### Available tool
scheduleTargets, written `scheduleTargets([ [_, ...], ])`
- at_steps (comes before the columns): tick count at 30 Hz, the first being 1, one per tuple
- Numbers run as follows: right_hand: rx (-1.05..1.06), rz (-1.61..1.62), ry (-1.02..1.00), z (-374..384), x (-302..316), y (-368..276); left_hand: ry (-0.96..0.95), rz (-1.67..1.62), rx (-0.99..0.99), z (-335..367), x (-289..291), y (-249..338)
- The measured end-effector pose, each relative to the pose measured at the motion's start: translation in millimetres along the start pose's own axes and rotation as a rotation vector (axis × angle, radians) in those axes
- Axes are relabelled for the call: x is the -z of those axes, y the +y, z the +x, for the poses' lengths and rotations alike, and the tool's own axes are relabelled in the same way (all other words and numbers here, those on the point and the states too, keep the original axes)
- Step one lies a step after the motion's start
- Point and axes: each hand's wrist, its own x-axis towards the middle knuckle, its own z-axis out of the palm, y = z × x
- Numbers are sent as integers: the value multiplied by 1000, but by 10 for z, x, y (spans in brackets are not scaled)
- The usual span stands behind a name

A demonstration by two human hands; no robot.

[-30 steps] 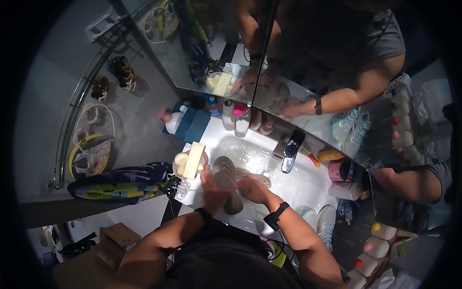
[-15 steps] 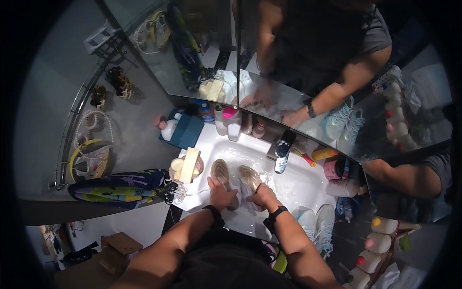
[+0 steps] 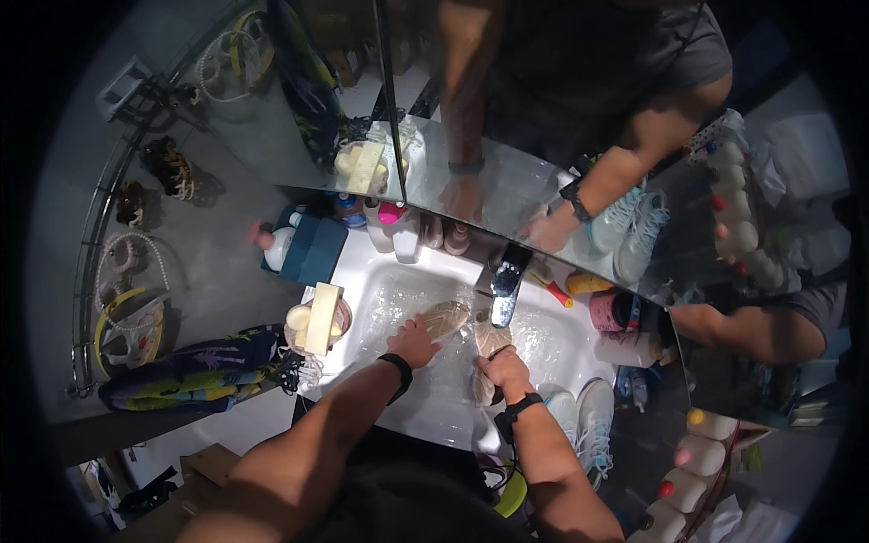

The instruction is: The person washes multiple pairs of shoes in a bathroom sink using a brush and water. They scrub the soles and uppers, rinse the shoes, and place them in a pink basin. The person also wipes the sink area with a cloth.

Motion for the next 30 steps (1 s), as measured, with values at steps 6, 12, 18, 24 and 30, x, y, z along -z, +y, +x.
scheduleTargets([
  [6,57,-102,24,425,-273,173,51,308,15,358,-432,31],
  [12,88,-116,12,555,-329,217,233,519,116,401,-720,226],
  [18,151,106,143,-12,29,153,4,-15,-164,58,293,50],
  [24,66,125,97,-177,35,220,40,-62,-178,-148,347,-46],
  [30,22,228,-40,219,-276,288,133,123,-80,174,-267,-284],
])
